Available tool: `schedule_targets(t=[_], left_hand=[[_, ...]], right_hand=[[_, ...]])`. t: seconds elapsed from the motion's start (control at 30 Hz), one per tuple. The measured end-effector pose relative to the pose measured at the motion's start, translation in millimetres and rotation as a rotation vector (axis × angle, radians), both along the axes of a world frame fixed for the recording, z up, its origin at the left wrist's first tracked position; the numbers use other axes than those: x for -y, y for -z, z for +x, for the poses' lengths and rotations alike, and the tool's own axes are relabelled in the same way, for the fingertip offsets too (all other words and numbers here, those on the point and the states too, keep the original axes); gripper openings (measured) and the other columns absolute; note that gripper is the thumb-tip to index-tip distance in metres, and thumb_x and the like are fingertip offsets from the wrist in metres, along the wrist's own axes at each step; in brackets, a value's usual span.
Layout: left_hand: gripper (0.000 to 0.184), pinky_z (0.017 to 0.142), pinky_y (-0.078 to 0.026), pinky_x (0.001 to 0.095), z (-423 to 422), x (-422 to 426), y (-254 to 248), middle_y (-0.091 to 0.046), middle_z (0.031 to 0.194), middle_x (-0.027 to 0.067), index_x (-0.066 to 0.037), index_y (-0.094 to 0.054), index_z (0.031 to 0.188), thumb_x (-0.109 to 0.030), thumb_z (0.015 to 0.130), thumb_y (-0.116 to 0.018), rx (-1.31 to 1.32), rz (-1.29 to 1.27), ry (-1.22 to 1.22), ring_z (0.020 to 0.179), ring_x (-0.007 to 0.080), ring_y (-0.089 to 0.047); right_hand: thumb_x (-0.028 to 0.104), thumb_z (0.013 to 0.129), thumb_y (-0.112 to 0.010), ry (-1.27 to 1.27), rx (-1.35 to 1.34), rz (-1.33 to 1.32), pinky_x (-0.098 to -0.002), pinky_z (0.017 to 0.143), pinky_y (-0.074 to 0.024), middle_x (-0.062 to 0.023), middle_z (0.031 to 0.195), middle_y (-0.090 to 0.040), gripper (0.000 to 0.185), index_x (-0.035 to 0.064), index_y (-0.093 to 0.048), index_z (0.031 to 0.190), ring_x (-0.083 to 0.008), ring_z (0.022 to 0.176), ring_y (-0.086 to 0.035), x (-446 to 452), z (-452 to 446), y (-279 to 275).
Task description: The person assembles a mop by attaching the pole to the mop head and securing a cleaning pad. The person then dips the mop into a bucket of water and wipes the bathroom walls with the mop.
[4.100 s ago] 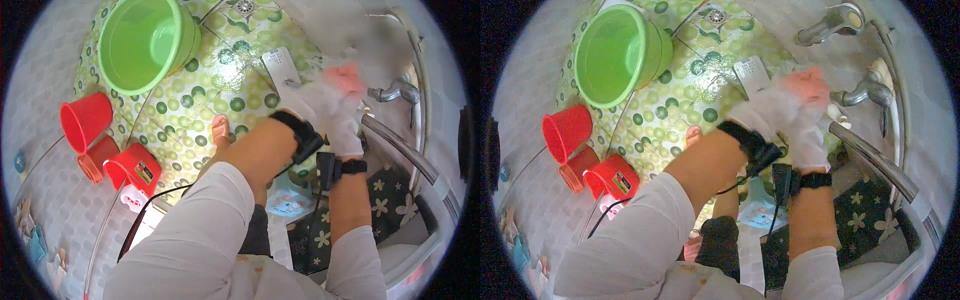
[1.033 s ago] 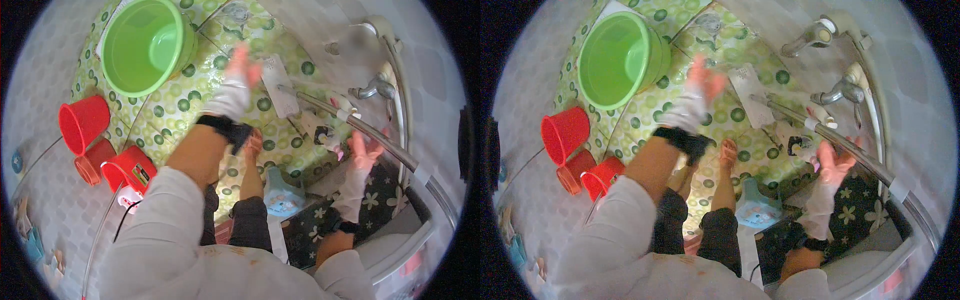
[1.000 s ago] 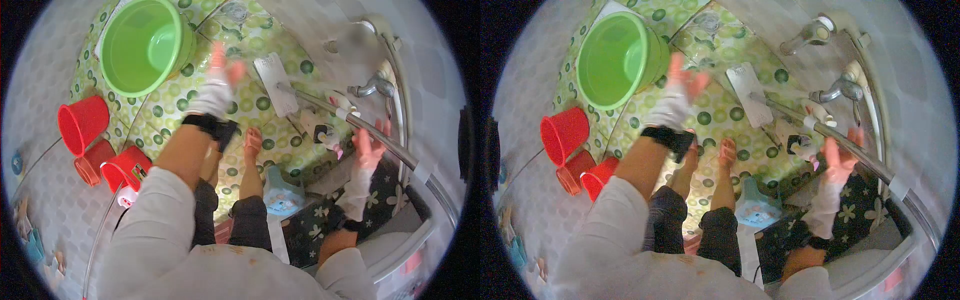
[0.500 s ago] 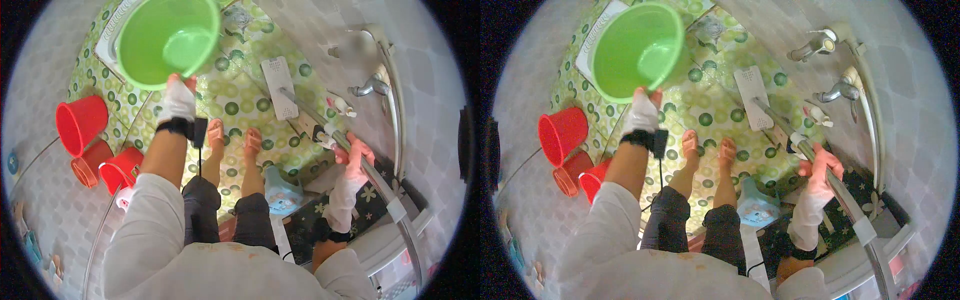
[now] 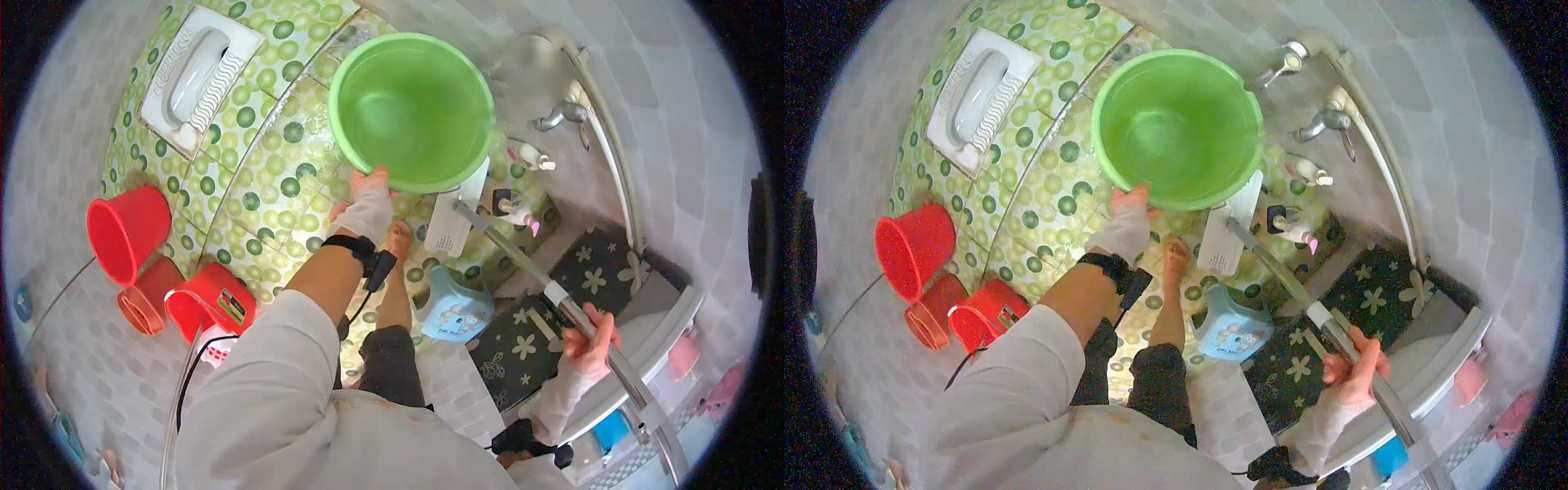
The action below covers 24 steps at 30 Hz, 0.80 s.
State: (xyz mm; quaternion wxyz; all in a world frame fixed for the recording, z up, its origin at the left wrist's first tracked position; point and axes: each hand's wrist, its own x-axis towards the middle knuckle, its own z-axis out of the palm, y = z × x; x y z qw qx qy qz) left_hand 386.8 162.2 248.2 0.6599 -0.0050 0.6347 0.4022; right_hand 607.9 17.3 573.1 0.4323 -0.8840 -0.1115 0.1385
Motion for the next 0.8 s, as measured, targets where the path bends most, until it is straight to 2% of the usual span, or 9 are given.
schedule_targets(t=[0.13, 0.33, 0.4, 0.5, 0.53, 0.57, 0.63, 0.73, 0.8], left_hand=[[0.033, 0.064, -0.056, 0.0420, 24.3, 8.3, -7.1, -0.058, 0.109, 0.0121, -0.006, -0.048, 0.116, -0.009, 0.084, -0.058, -0.048, -0.154, 0.020, 0.089, 0.0272, -0.062], [0.032, 0.068, -0.055, 0.0386, 28.0, 77.6, 64.2, -0.060, 0.104, 0.0168, -0.003, -0.049, 0.115, -0.021, 0.088, -0.054, 0.253, -0.375, 0.419, 0.088, 0.0259, -0.063], [0.028, 0.065, -0.056, 0.0439, 10.1, 93.1, 82.5, -0.060, 0.095, 0.0162, -0.005, -0.051, 0.109, -0.021, 0.087, -0.056, 0.365, -0.408, 0.732, 0.079, 0.0312, -0.063], [0.021, 0.057, -0.055, 0.0424, -25.2, 65.6, -28.5, -0.060, 0.081, 0.0152, -0.004, -0.052, 0.101, -0.019, 0.087, -0.054, 0.353, -0.507, 0.583, 0.066, 0.0316, -0.062], [0.036, 0.073, -0.056, 0.0426, -64.5, 93.2, 42.5, -0.061, 0.098, 0.0224, 0.004, -0.048, 0.113, -0.020, 0.087, -0.045, 0.715, -0.430, 0.573, 0.087, 0.0365, -0.063], [0.036, 0.073, -0.056, 0.0426, -66.6, 83.9, 14.9, -0.061, 0.098, 0.0224, 0.004, -0.048, 0.113, -0.020, 0.087, -0.045, 0.709, -0.416, 0.564, 0.087, 0.0365, -0.063], [0.003, 0.044, -0.048, 0.0340, -66.9, 59.4, -65.9, -0.055, 0.065, 0.0092, -0.008, -0.057, 0.082, -0.007, 0.082, -0.054, -0.035, -0.483, 0.574, 0.053, 0.0232, -0.057], [0.005, 0.040, -0.042, 0.0314, -161.6, 100.6, 59.8, -0.056, 0.065, 0.0086, -0.009, -0.057, 0.082, -0.007, 0.083, -0.053, 0.051, 0.303, 0.840, 0.048, 0.0180, -0.053], [0.007, 0.040, -0.039, 0.0288, -201.4, 63.4, -50.0, -0.055, 0.064, 0.0065, -0.007, -0.056, 0.090, -0.013, 0.089, -0.051, -0.355, 0.241, 1.237, 0.045, 0.0151, -0.048]], right_hand=[[0.043, 0.091, -0.050, 0.015, 0.007, -0.134, -0.0197, 0.027, -0.0332, -0.0194, 0.083, -0.066, 0.048, -0.0048, -0.052, 0.092, -0.0134, 0.037, -0.052, 32.8, 2.3, -32.5], [0.041, 0.092, -0.050, 0.070, 0.096, -0.212, -0.0192, 0.025, -0.0294, -0.0207, 0.089, -0.065, 0.043, -0.0018, -0.051, 0.095, -0.0133, 0.035, -0.051, 50.9, 8.0, -86.3], [0.042, 0.091, -0.050, -0.027, 0.122, -0.229, -0.0195, 0.024, -0.0285, -0.0223, 0.087, -0.065, 0.046, -0.0040, -0.050, 0.096, -0.0138, 0.035, -0.051, 69.9, 21.5, -107.9], [0.043, 0.091, -0.050, 0.034, 0.172, -0.238, -0.0195, 0.024, -0.0282, -0.0232, 0.085, -0.065, 0.049, -0.0058, -0.049, 0.097, -0.0143, 0.035, -0.051, 58.2, 16.4, -138.5], [0.042, 0.091, -0.051, 0.007, 0.123, -0.259, -0.0192, 0.024, -0.0282, -0.0222, 0.083, -0.065, 0.048, -0.0055, -0.049, 0.094, -0.0142, 0.035, -0.052, 64.4, 24.9, -152.9], [0.042, 0.091, -0.051, -0.005, 0.120, -0.247, -0.0192, 0.024, -0.0282, -0.0222, 0.083, -0.065, 0.048, -0.0055, -0.049, 0.094, -0.0142, 0.035, -0.052, 61.4, 23.7, -161.3], [0.041, 0.091, -0.051, -0.082, 0.212, -0.134, -0.0192, 0.024, -0.0270, -0.0209, 0.081, -0.065, 0.045, -0.0041, -0.050, 0.089, -0.0135, 0.035, -0.051, 51.5, 16.8, -179.4], [0.039, 0.091, -0.053, -0.146, 0.241, -0.106, -0.0187, 0.025, -0.0260, -0.0190, 0.080, -0.065, 0.042, -0.0027, -0.050, 0.087, -0.0123, 0.034, -0.049, 26.1, 4.7, -206.1], [0.035, 0.091, -0.055, -0.245, 0.216, -0.099, -0.0183, 0.027, -0.0281, -0.0176, 0.081, -0.065, 0.035, -0.0005, -0.052, 0.090, -0.0111, 0.035, -0.048, 9.7, -1.3, -224.9]])
